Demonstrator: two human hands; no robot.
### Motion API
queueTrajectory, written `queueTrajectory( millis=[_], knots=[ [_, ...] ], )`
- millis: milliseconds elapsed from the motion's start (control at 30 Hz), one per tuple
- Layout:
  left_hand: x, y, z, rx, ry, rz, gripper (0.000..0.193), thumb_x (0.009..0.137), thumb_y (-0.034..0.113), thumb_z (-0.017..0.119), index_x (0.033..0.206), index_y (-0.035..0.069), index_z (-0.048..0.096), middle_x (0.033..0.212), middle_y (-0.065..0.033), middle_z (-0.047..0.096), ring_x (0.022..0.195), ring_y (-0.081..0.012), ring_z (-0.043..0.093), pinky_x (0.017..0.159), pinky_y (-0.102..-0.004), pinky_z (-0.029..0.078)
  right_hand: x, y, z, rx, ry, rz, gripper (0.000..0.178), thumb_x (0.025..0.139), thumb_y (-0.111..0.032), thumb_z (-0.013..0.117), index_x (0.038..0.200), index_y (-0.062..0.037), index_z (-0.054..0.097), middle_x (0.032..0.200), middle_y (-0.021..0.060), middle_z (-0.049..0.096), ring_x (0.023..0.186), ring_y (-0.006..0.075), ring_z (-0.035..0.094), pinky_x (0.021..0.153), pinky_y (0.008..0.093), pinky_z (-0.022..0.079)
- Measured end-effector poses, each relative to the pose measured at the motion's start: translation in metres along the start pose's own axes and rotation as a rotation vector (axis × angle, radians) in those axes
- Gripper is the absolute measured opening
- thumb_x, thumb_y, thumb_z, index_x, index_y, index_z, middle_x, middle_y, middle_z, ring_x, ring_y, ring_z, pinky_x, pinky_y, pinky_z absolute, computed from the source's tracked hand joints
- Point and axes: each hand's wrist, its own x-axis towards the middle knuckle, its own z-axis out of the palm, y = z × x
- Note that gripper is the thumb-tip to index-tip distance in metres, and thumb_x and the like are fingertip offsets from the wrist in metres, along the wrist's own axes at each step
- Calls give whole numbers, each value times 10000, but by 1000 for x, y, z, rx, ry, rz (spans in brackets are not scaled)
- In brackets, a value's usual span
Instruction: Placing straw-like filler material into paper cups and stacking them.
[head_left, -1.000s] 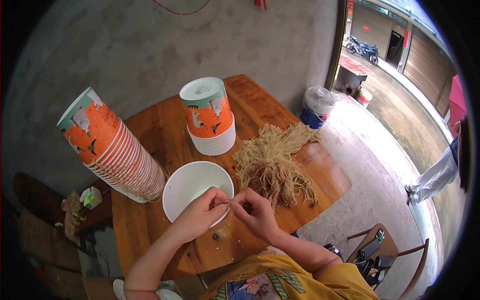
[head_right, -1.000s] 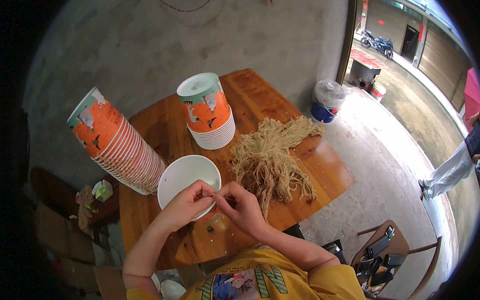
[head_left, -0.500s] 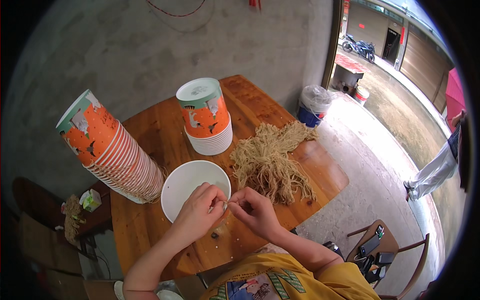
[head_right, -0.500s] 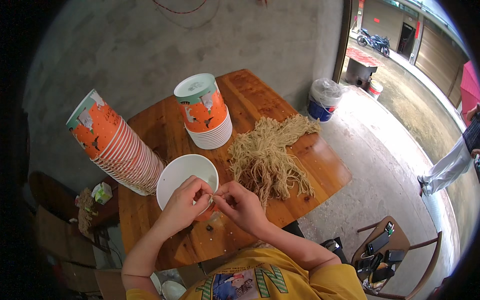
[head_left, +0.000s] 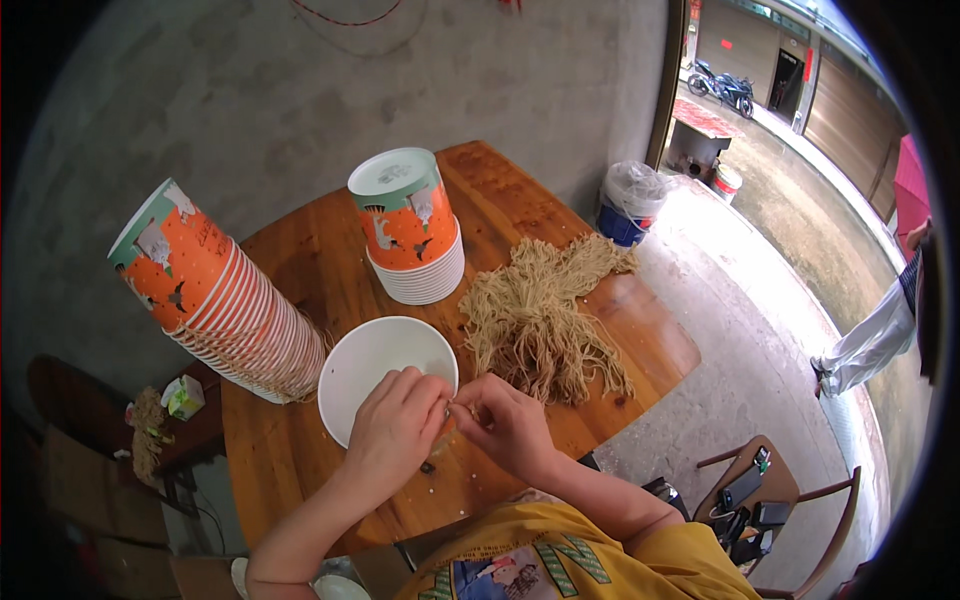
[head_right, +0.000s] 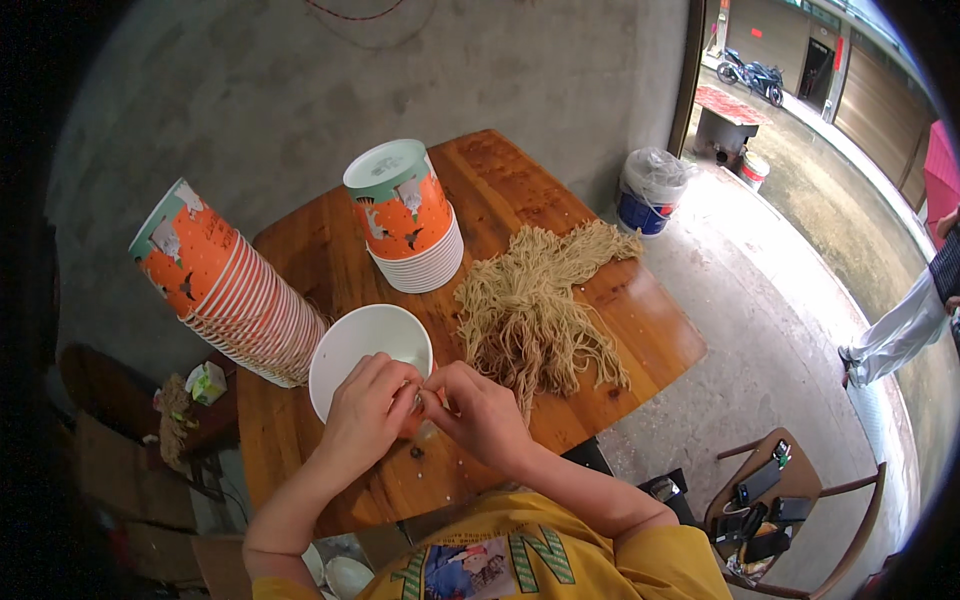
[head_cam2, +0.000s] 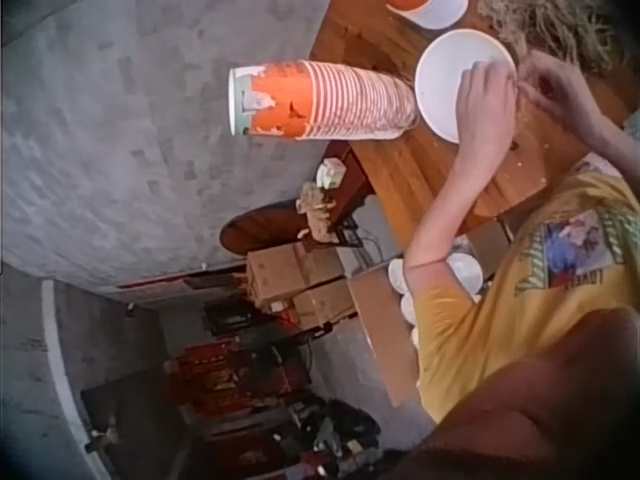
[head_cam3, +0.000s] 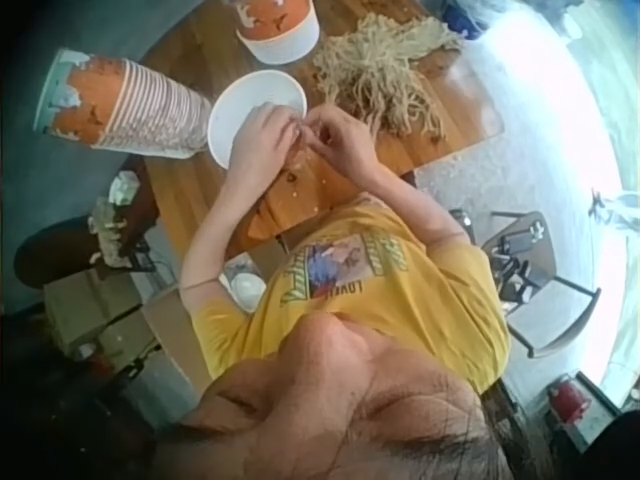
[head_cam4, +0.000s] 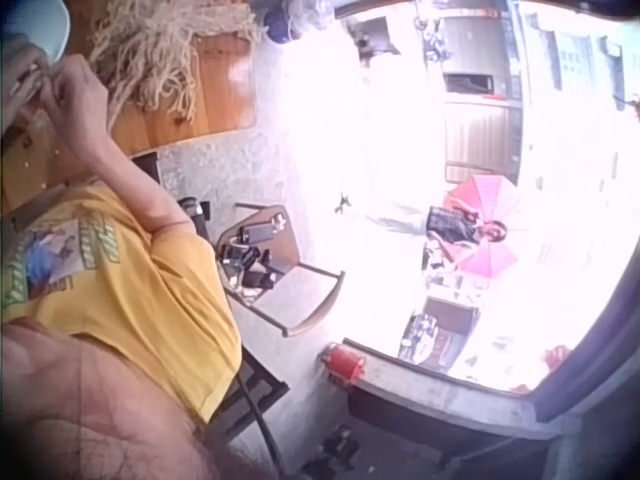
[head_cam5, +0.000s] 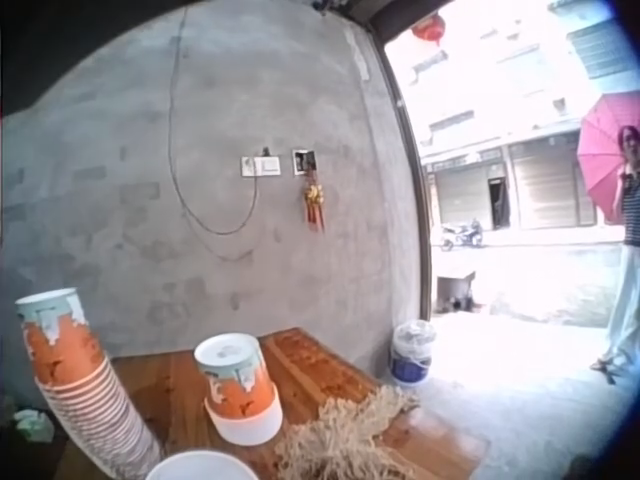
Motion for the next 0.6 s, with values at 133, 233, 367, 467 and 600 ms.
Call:
queueTrajectory(
  millis=[133,233,367,467,600],
  knots=[
    [-2,0,2,-125,1,-85,104,837,9,626,915,43,566,836,-82,554,792,-284,583,686,-386,486,1,4,1,-46,40,-114,141,834,-75,722,913,-78,605,797,35,592,541,118,531,492,251,441],
    [-3,-1,3,-317,-36,-268,85,865,17,622,922,40,562,839,-87,564,740,-237,604,626,-343,487,1,3,1,-46,38,-134,144,834,-87,728,912,-82,607,789,34,591,541,122,538,491,252,445],
    [-6,-10,10,-444,-4,-279,73,883,19,617,917,24,552,838,-71,597,732,-176,626,623,-300,500,2,3,0,-26,20,-111,143,840,-95,730,915,-76,610,790,37,590,557,119,547,501,250,449],
    [-3,-9,9,-529,-27,-355,82,887,17,616,922,17,542,851,-64,625,764,-160,640,659,-291,515,2,4,-1,45,4,-70,129,854,-89,717,920,-63,610,810,37,590,589,104,551,522,244,451],
    [-2,-10,10,-537,-40,-383,122,887,17,619,959,26,520,871,-61,645,784,-150,643,690,-290,521,2,4,-2,128,-1,-16,104,869,-68,693,923,-47,606,830,32,581,627,82,540,550,230,444]
  ],
)
